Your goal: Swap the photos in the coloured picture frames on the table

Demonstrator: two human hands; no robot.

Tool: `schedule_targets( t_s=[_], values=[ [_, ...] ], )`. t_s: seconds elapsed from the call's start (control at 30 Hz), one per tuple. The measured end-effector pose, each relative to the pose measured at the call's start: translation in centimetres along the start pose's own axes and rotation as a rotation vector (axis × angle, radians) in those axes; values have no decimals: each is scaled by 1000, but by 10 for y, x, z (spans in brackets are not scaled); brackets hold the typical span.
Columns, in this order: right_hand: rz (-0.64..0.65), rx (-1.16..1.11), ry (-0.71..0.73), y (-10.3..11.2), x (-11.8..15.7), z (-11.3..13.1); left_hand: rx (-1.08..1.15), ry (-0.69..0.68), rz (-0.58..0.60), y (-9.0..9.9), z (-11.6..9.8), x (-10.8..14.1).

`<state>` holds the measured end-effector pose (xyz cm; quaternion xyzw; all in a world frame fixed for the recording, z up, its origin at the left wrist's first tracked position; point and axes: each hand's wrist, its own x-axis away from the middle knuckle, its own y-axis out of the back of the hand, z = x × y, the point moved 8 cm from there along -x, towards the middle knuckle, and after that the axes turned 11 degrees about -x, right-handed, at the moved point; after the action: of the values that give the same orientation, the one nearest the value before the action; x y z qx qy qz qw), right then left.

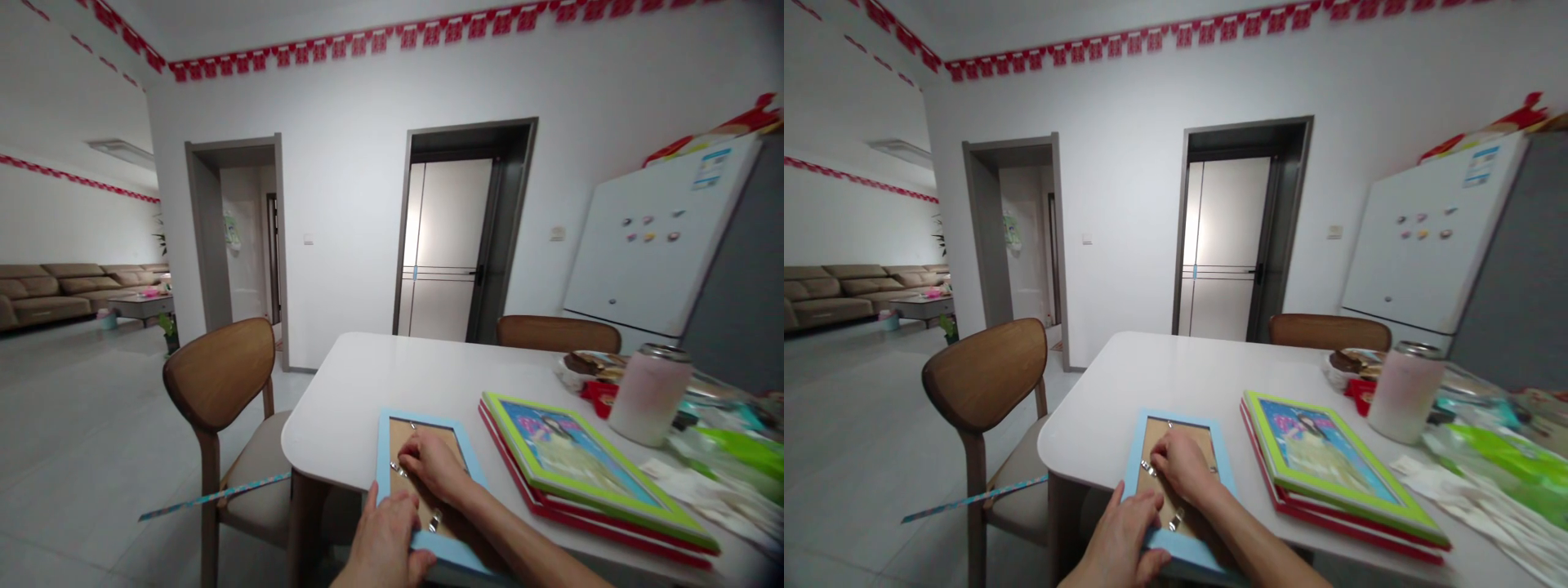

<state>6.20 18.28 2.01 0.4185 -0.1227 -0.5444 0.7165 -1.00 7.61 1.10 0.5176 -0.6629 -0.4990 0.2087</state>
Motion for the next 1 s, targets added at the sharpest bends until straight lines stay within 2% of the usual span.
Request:
schedule_targets(
  t_s=[0.13, 0.57, 0.63, 0.8, 1.0],
  values=[
    [15, 25, 52, -7, 6, 14, -16, 4, 8, 3, -3, 0],
    [36, 72, 157, -10, 15, 21, -64, -4, 57, 4, -6, -3],
    [5, 68, 107, -4, 14, 16, -75, 13, 60, 6, -6, -3],
    [-195, 100, -103, 22, 1, -16, -74, 16, 74, 2, -8, -2],
    [-230, 144, -234, 25, -24, -49, -37, 26, 89, -7, -9, -3]
  ],
)
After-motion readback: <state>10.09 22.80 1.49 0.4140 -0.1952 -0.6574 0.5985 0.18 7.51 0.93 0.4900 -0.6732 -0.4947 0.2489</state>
